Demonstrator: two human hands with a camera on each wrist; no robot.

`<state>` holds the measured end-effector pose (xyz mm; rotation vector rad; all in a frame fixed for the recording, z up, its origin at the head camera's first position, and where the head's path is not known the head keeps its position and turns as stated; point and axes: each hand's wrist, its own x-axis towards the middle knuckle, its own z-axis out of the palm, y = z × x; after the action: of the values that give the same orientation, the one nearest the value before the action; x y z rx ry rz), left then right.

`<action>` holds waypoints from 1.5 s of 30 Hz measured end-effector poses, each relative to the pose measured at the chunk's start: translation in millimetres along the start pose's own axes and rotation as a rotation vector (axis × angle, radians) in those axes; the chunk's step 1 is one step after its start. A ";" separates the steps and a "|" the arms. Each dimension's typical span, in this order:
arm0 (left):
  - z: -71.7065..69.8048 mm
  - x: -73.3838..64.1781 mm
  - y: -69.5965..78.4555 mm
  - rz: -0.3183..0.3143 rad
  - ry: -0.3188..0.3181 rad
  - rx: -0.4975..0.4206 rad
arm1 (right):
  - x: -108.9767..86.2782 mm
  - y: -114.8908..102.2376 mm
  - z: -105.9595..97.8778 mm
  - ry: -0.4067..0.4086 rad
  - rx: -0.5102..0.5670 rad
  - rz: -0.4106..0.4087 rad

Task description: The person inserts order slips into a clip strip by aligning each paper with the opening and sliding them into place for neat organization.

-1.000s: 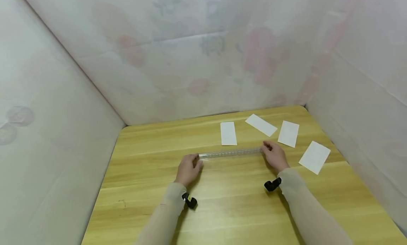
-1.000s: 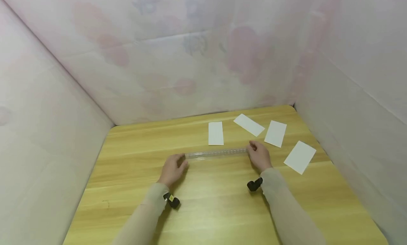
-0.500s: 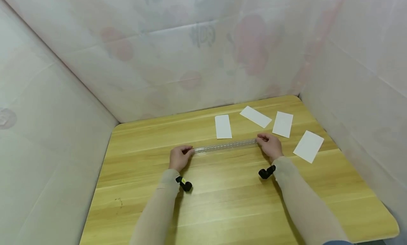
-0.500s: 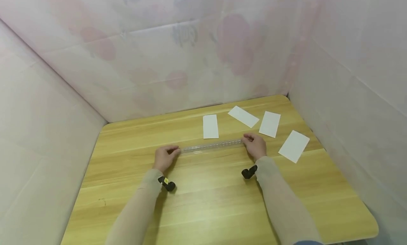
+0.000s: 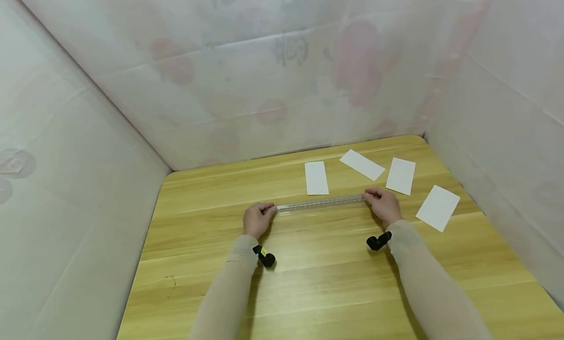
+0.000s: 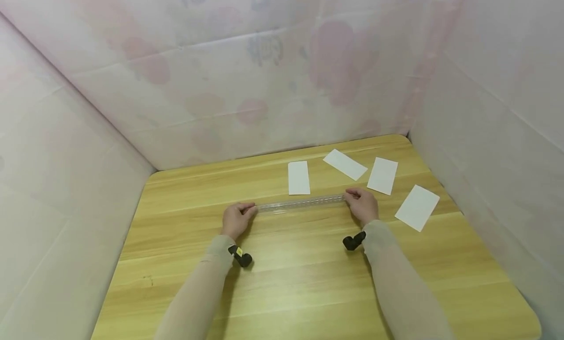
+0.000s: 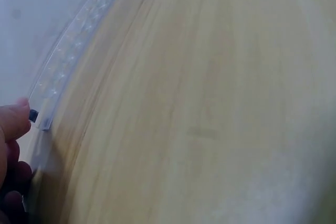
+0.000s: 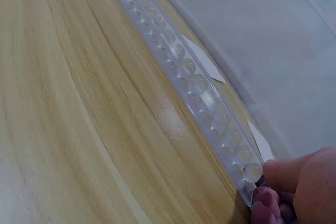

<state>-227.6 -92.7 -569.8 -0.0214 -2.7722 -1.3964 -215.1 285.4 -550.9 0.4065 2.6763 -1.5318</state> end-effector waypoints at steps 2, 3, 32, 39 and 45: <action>1.9 0.4 2.1 0.008 -0.031 -0.011 | -1.5 1.2 -3.1 0.007 -0.009 0.003; 2.7 0.9 3.0 0.011 -0.050 -0.010 | -2.2 2.1 -5.0 0.011 -0.015 0.003; 0.3 -1.7 -2.8 0.057 -0.026 0.085 | 0.6 9.1 -1.5 -0.041 -0.031 -0.095; 18.8 -3.1 1.9 0.059 -0.040 0.070 | -16.9 21.6 -39.7 -0.091 -0.033 -0.095; 25.7 -2.7 2.2 0.063 -0.058 0.069 | -33.4 30.7 -83.8 0.069 -0.059 -0.092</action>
<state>-225.6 -70.7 -583.4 -0.1482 -2.8381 -1.3060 -167.0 364.5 -528.4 0.3445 2.8223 -1.4830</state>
